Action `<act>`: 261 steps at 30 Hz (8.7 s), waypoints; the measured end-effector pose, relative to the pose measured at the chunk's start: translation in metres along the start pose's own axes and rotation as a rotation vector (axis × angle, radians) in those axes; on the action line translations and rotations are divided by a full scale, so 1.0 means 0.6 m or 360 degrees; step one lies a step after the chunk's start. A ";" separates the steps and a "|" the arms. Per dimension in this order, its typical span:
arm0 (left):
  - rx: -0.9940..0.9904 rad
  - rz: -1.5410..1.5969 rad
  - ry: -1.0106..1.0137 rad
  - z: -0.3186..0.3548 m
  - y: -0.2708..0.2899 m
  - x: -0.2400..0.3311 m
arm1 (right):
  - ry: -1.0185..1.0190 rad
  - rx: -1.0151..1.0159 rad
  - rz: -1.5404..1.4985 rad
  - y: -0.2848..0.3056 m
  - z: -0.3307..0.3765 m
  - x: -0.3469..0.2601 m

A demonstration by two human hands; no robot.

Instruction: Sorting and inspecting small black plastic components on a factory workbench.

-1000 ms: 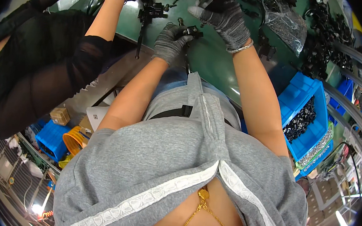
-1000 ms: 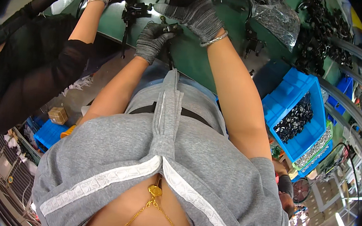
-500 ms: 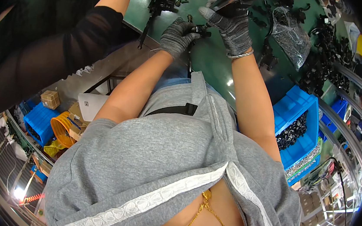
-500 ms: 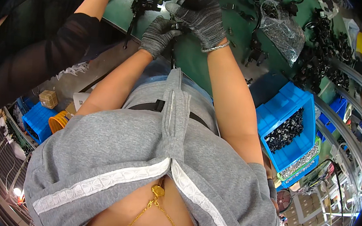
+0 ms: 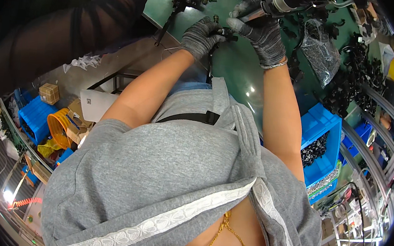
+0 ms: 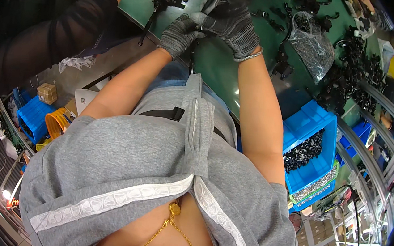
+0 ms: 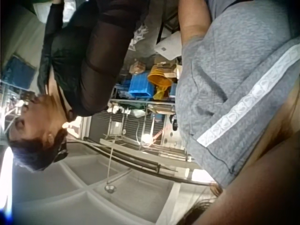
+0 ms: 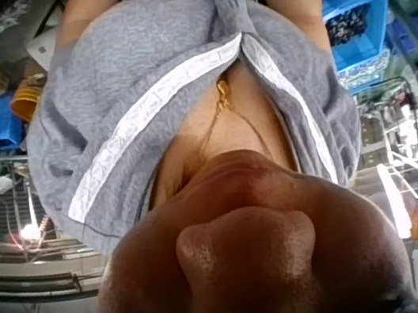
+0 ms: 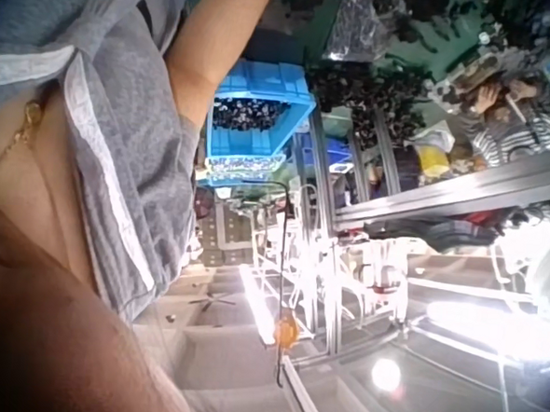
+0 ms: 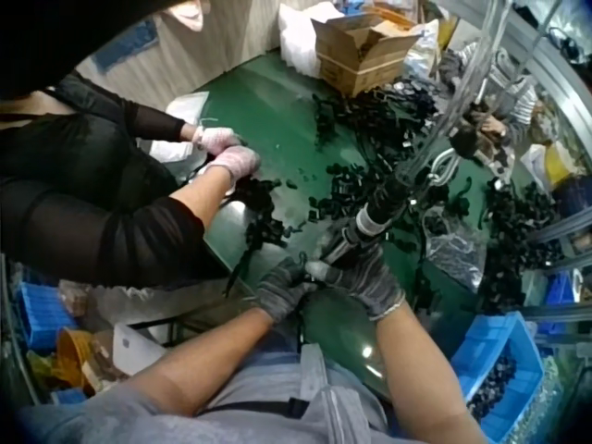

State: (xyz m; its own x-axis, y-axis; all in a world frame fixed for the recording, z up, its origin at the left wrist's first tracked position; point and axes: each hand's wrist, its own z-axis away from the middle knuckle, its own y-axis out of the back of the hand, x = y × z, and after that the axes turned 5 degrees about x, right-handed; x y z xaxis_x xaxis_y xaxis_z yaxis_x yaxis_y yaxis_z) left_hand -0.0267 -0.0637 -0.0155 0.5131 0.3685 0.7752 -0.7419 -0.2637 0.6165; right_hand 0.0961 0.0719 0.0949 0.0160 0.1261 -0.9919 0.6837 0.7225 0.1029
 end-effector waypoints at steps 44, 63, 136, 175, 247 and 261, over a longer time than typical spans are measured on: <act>-0.0011 -0.0121 -0.0155 0.005 -0.003 0.000 | 0.0065 0.0247 0.0134 -0.011 0.018 0.038; 0.0007 -0.0148 -0.0187 0.007 -0.018 -0.012 | -0.0130 0.0301 -0.0242 -0.051 0.010 0.004; -0.0410 -0.0100 -0.0652 0.064 0.012 0.109 | -0.1094 0.1043 0.1424 0.233 0.257 0.069; 0.0154 -0.0899 -0.0319 0.055 -0.092 0.037 | -0.0927 0.0566 0.0543 0.167 0.178 0.164; -0.0616 -0.0295 -0.0264 -0.039 -0.074 0.091 | -0.0626 -0.0393 0.1920 0.092 0.134 0.044; -0.0657 -0.0132 -0.0167 -0.040 -0.065 0.113 | -0.0627 -0.0343 0.2207 0.064 0.139 0.070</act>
State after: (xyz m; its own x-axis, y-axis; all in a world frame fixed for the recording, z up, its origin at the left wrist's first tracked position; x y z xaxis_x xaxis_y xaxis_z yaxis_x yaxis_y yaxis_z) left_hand 0.0265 -0.0069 0.0097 0.6034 0.2754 0.7483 -0.7959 0.1494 0.5868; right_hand 0.1838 0.0483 0.0509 0.7776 0.6274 -0.0413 -0.1666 0.2690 0.9486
